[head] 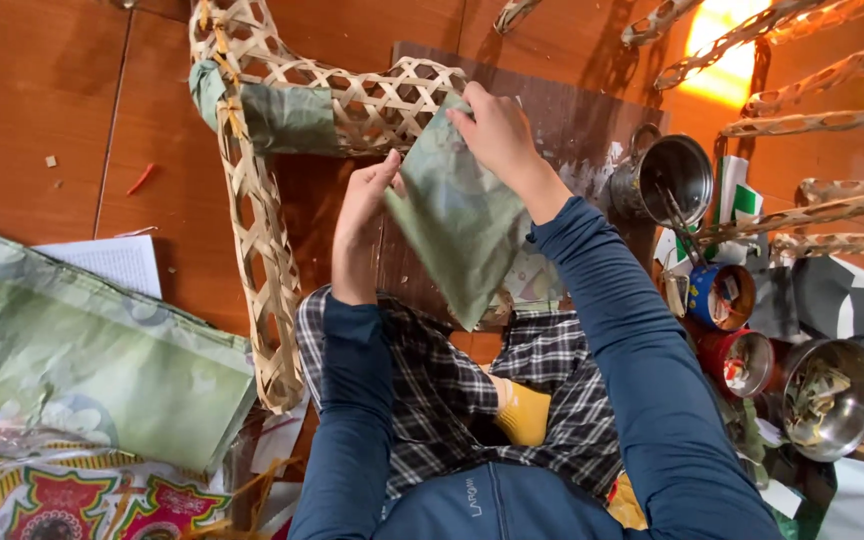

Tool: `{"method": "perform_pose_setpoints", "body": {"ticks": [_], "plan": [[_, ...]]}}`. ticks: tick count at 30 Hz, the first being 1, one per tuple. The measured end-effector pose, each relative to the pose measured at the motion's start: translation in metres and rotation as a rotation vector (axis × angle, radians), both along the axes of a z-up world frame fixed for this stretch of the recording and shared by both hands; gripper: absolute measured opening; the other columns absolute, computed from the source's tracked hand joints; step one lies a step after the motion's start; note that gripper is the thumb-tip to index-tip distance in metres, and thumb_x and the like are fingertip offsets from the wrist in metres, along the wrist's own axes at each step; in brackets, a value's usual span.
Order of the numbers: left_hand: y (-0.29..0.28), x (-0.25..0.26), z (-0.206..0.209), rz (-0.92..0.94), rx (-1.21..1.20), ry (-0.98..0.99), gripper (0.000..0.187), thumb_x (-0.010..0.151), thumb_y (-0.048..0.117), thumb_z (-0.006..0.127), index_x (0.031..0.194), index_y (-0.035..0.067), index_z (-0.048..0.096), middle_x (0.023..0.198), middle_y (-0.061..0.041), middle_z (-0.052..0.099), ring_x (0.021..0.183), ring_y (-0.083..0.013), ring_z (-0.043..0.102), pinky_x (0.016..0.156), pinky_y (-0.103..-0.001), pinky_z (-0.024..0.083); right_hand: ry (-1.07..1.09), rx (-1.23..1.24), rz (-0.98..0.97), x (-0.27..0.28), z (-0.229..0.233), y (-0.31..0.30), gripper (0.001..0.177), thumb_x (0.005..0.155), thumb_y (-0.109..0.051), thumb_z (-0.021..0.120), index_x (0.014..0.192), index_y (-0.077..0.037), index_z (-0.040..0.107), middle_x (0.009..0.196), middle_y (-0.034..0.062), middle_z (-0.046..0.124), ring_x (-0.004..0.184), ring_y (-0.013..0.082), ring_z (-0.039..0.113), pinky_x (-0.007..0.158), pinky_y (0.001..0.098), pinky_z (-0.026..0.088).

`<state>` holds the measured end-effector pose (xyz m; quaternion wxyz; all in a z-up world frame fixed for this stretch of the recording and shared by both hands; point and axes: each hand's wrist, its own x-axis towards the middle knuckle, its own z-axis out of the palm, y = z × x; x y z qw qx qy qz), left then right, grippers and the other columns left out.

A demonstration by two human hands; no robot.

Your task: Applying glue to paper strips and wrapping them around a giraffe-shaped frame

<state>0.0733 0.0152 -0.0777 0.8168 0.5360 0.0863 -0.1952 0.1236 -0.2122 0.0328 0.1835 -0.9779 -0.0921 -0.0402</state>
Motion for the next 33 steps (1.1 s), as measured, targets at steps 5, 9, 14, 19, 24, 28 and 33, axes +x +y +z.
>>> {"method": "perform_pose_setpoints", "body": {"ticks": [5,9,14,19,24,28,33], "plan": [[0.015,-0.001,-0.003,-0.220,0.033,-0.048,0.025,0.091,0.003,0.084,0.116,0.001,0.083,0.100,-0.004,0.080,0.084,-0.0099,0.068,0.080,-0.021,0.056,0.047,0.091,-0.059,0.003,-0.001,-0.001,0.026,0.106,-0.027,0.074,0.102,-0.007,0.060,0.070,0.0079,0.074,0.054,0.0302,0.067,0.055,0.0451,0.052],[0.010,0.001,-0.017,-0.161,0.044,-0.165,0.031,0.089,-0.011,0.073,0.115,0.002,0.079,0.115,-0.006,0.081,0.101,-0.0141,0.071,0.096,-0.025,0.057,-0.007,0.073,-0.075,0.009,-0.013,-0.005,0.025,0.107,-0.026,0.074,0.099,-0.007,0.058,0.069,0.0087,0.073,0.054,0.0318,0.067,0.054,0.0458,0.051],[0.007,-0.002,-0.005,-0.191,0.063,-0.147,0.030,0.092,-0.011,0.073,0.118,0.003,0.080,0.114,-0.006,0.081,0.098,-0.0129,0.072,0.094,-0.025,0.058,-0.061,-0.127,-0.094,0.010,-0.016,-0.002,0.033,0.111,-0.030,0.073,0.100,-0.010,0.049,0.070,0.0088,0.071,0.058,0.0342,0.071,0.056,0.0488,0.054],[0.008,-0.003,-0.020,-0.263,0.026,-0.188,0.031,0.093,-0.011,0.069,0.120,0.004,0.077,0.113,-0.005,0.078,0.093,-0.0106,0.066,0.087,-0.022,0.054,-0.227,-0.182,-0.070,-0.031,-0.011,0.049,0.041,0.102,0.011,0.066,0.140,0.007,0.053,0.139,0.0245,0.050,0.106,0.0282,0.049,0.085,0.0326,0.047],[0.005,-0.006,-0.032,-0.263,0.065,-0.295,0.034,0.093,-0.010,0.071,0.124,0.005,0.072,0.111,-0.006,0.075,0.095,-0.0123,0.067,0.085,-0.023,0.056,-0.126,-0.329,-0.223,-0.083,-0.071,0.070,0.094,0.111,-0.048,0.074,0.173,0.002,0.024,0.178,0.0355,0.010,0.167,0.0551,0.013,0.124,0.0811,0.033],[-0.005,-0.010,-0.025,-0.060,0.154,-0.304,0.030,0.093,-0.012,0.071,0.116,0.005,0.077,0.102,-0.003,0.073,0.094,-0.0116,0.063,0.087,-0.026,0.054,-0.002,-0.323,-0.350,-0.091,-0.077,0.079,0.097,0.115,-0.054,0.064,0.178,-0.006,0.008,0.175,0.0418,0.012,0.164,0.0592,0.020,0.105,0.0836,0.044],[-0.024,-0.030,-0.021,0.129,0.504,-0.478,0.033,0.095,-0.006,0.075,0.123,0.011,0.078,0.111,-0.011,0.076,0.114,-0.0267,0.073,0.101,-0.040,0.058,-0.066,-0.168,-0.367,-0.086,-0.081,0.078,0.102,0.111,-0.040,0.072,0.179,-0.006,0.005,0.168,0.0491,0.019,0.144,0.0622,0.052,0.082,0.0632,0.067]]}}
